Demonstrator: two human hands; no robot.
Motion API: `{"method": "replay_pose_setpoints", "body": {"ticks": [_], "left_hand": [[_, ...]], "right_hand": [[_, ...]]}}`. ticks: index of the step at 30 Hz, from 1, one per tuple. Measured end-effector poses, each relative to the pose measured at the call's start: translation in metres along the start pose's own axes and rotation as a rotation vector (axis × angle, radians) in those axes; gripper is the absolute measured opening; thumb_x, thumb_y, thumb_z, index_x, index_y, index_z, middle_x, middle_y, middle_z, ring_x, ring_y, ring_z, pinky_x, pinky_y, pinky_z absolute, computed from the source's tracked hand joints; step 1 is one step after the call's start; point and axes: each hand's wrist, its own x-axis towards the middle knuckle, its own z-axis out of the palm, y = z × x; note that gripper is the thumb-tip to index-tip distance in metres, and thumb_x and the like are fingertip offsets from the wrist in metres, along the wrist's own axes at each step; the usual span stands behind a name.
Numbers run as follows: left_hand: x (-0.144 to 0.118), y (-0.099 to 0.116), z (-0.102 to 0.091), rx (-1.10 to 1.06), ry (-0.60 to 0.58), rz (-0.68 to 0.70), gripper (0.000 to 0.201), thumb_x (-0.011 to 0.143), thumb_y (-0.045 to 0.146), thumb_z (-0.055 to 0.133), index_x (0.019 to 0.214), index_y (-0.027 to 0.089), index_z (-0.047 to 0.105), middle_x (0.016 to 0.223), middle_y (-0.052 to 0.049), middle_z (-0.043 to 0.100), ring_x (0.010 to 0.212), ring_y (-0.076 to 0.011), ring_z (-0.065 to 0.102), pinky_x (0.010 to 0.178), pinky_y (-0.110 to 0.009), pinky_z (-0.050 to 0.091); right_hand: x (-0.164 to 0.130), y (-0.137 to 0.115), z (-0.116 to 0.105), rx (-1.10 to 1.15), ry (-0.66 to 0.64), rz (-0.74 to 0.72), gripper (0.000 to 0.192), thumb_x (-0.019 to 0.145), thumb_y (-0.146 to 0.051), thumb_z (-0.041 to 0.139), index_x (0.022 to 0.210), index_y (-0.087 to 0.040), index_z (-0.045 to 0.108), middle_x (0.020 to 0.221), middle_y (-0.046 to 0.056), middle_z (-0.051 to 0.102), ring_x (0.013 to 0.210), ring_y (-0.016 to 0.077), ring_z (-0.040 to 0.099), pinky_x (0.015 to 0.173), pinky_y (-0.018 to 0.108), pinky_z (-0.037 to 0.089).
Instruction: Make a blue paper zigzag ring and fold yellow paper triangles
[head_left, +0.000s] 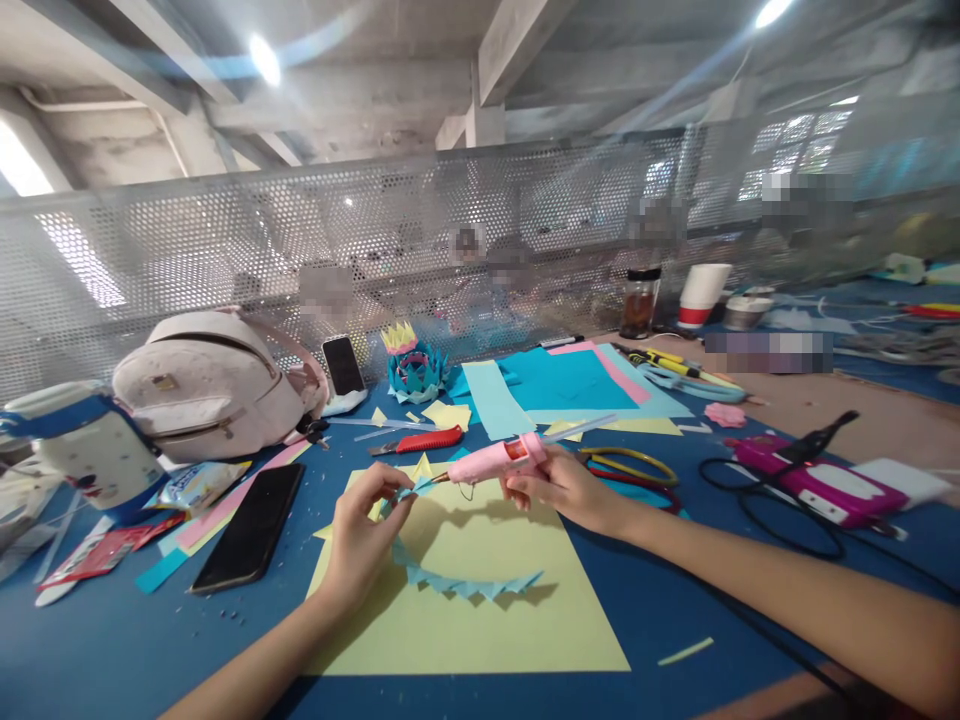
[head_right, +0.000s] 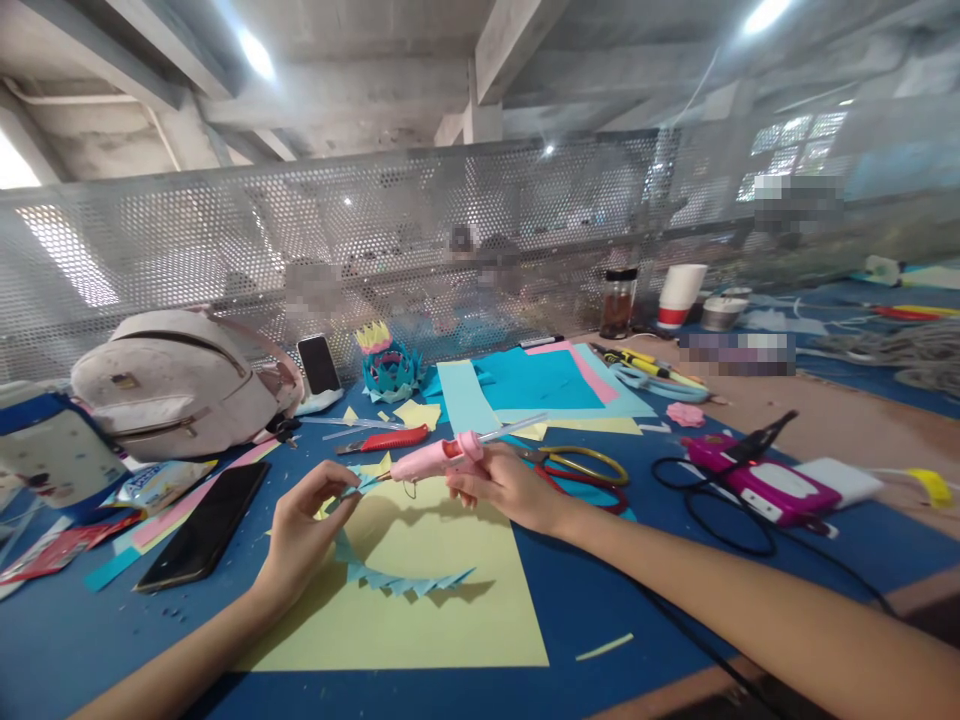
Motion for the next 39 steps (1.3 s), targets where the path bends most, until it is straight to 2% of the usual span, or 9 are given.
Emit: {"method": "replay_pose_setpoints", "body": {"ticks": [4, 12, 28, 39], "left_hand": [[-0.0003, -0.0004, -0.0001, 0.008, -0.014, -0.008, 0.006, 0.087, 0.019, 0.058, 0.086, 0.022, 0.063, 0.085, -0.001, 0.062, 0.081, -0.0160, 0.059, 0.075, -0.027, 0.048], [-0.0007, -0.0020, -0.0007, 0.004, -0.021, -0.001, 0.006, 0.087, 0.018, 0.059, 0.086, 0.022, 0.063, 0.086, -0.001, 0.062, 0.081, -0.0162, 0.059, 0.075, -0.027, 0.048], [0.0004, -0.0031, 0.0008, -0.047, 0.006, -0.027, 0.005, 0.089, 0.020, 0.060, 0.085, 0.022, 0.063, 0.085, 0.001, 0.061, 0.079, -0.0139, 0.058, 0.075, -0.024, 0.048], [0.0007, -0.0060, 0.0008, -0.084, 0.033, -0.045, 0.003, 0.088, 0.021, 0.062, 0.086, 0.022, 0.063, 0.084, 0.001, 0.061, 0.079, -0.0139, 0.058, 0.075, -0.025, 0.048]], "right_hand": [[-0.0002, -0.0014, -0.0007, -0.101, 0.000, 0.005, 0.053, 0.093, -0.064, 0.052, 0.069, -0.018, 0.061, 0.064, 0.004, 0.062, 0.060, 0.0156, 0.061, 0.058, 0.026, 0.049], [-0.0002, -0.0019, -0.0006, -0.196, 0.055, -0.003, 0.061, 0.089, -0.074, 0.049, 0.062, -0.020, 0.056, 0.056, 0.002, 0.059, 0.055, 0.0156, 0.057, 0.055, 0.026, 0.044], [0.0006, 0.0004, -0.0017, -0.197, 0.090, -0.016, 0.056, 0.089, -0.072, 0.052, 0.067, -0.020, 0.055, 0.058, 0.002, 0.058, 0.056, 0.0162, 0.058, 0.055, 0.027, 0.045], [0.0008, -0.0024, -0.0058, -0.257, 0.091, -0.019, 0.061, 0.087, -0.075, 0.050, 0.062, -0.019, 0.056, 0.057, 0.003, 0.059, 0.056, 0.0166, 0.058, 0.056, 0.027, 0.045]]}}
